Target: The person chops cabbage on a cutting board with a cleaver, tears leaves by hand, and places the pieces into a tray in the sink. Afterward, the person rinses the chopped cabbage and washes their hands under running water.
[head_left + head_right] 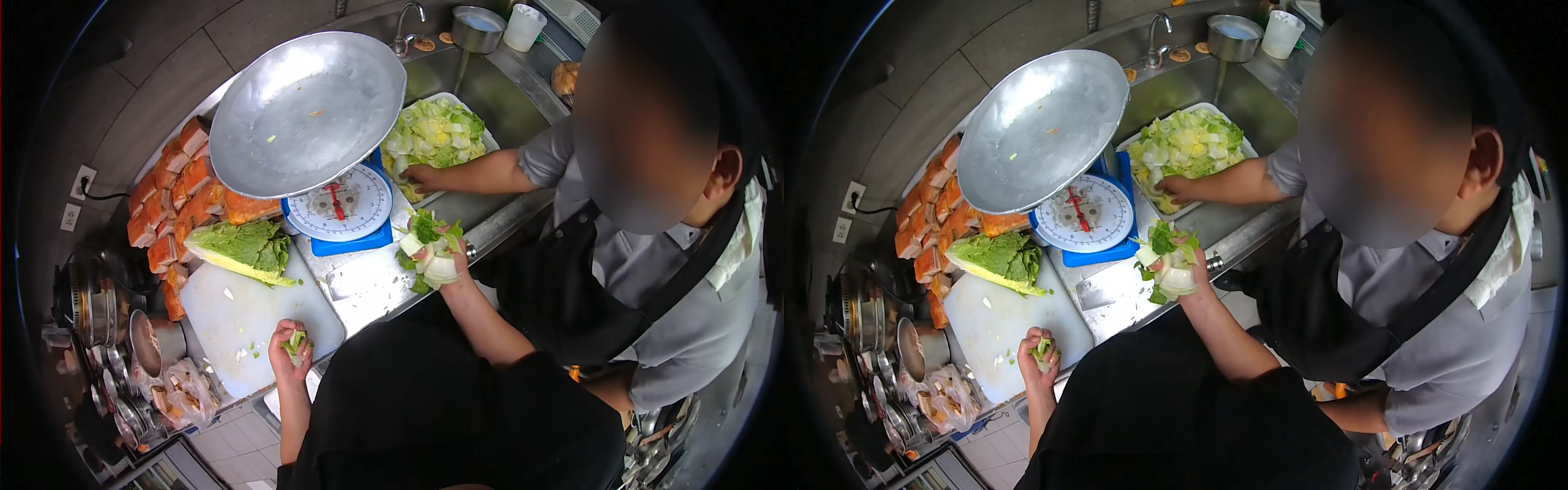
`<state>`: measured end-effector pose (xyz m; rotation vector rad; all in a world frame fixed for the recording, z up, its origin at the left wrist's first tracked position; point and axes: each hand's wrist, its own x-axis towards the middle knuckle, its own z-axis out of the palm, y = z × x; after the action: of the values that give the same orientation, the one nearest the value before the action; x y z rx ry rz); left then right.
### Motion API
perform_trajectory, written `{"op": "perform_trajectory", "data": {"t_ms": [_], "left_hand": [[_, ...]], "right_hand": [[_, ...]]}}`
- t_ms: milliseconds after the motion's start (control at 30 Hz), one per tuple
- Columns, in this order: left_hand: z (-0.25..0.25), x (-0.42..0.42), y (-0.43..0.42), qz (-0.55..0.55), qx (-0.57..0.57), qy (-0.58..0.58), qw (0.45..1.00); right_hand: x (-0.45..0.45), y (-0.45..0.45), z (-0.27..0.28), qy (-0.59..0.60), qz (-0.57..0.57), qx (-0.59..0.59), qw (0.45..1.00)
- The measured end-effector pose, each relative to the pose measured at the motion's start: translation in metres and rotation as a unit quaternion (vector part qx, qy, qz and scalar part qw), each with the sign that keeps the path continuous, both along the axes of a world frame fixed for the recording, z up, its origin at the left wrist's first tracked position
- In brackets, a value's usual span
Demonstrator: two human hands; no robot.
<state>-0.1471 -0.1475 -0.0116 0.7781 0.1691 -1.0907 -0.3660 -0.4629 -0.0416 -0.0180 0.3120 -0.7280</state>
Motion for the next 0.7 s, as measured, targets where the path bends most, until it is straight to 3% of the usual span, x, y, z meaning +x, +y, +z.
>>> {"op": "perform_trajectory", "data": {"t_ms": [367,567,600,700], "left_hand": [[-0.006,0.001,0.008,0.024,0.006,-0.001,1.0],[-0.019,-0.005,0.023,0.054,0.012,0.007,0.998],[-0.019,-0.007,0.025,0.069,0.018,0.005,0.997],[-0.019,-0.014,0.032,0.097,0.026,0.011,0.995]], "right_hand": [[-0.001,-0.019,-0.01,0.0,0.0,-0.047,0.999],[0.012,-0.089,-0.031,-0.004,-0.048,-0.106,0.993],[0.018,-0.09,-0.007,0.076,-0.084,-0.073,0.991],[0.029,-0.138,-0.03,0.13,-0.089,-0.104,0.982]]}}
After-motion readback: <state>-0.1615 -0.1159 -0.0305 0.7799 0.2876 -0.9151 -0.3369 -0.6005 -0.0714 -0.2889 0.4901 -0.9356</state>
